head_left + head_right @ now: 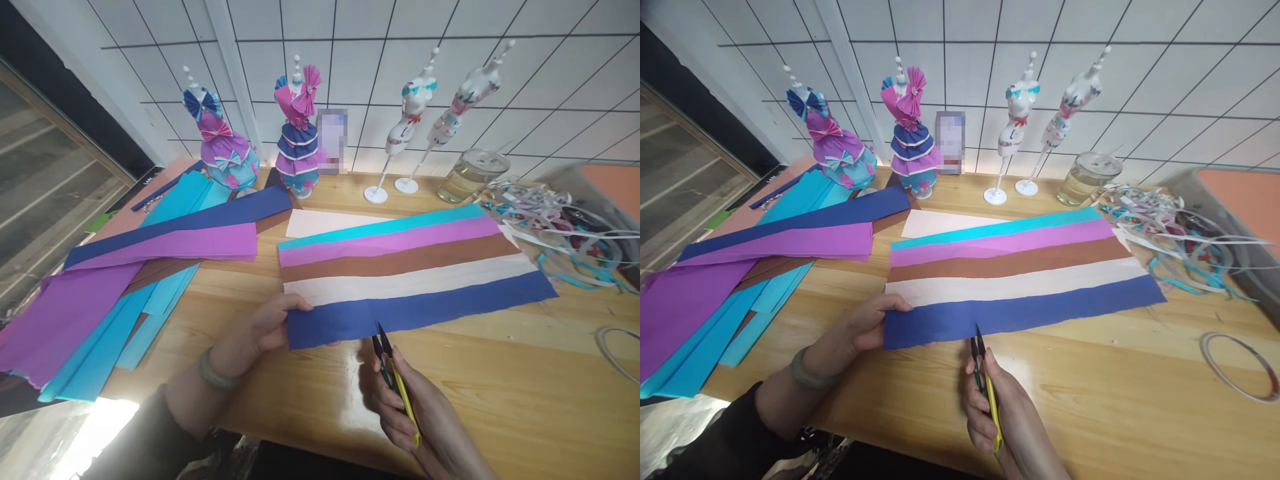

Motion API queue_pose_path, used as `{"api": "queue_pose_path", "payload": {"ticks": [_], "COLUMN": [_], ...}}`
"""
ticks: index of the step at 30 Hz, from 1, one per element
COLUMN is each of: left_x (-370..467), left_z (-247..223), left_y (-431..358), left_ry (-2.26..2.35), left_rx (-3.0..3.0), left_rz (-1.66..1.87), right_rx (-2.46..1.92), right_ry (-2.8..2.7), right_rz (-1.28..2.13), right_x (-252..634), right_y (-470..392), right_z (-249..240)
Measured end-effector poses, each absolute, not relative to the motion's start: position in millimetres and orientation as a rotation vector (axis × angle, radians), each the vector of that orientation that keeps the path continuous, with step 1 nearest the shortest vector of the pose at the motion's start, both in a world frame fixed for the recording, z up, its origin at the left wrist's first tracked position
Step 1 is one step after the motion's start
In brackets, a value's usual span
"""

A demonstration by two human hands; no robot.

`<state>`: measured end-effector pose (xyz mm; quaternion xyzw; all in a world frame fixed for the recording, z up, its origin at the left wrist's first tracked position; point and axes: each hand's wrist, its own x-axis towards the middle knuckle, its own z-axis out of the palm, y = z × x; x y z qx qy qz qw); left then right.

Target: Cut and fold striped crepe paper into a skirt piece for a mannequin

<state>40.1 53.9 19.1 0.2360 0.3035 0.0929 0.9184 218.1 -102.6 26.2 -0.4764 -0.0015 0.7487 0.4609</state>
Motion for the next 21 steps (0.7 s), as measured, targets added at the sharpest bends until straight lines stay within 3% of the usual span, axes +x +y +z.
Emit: {"api": "queue_pose_path", "payload": {"ticks": [21], "left_x": [38.7], "left_z": [17.7], "left_y": [54.9], "left_ry": [0.657], "left_rx": [0.473], "left_rz": [0.213], "right_rx": [-1.136], "right_ry": [0.035], "right_rz": [1.873], "right_x": [221.0], "right_y": [-103.3], "right_z": [19.5]}}
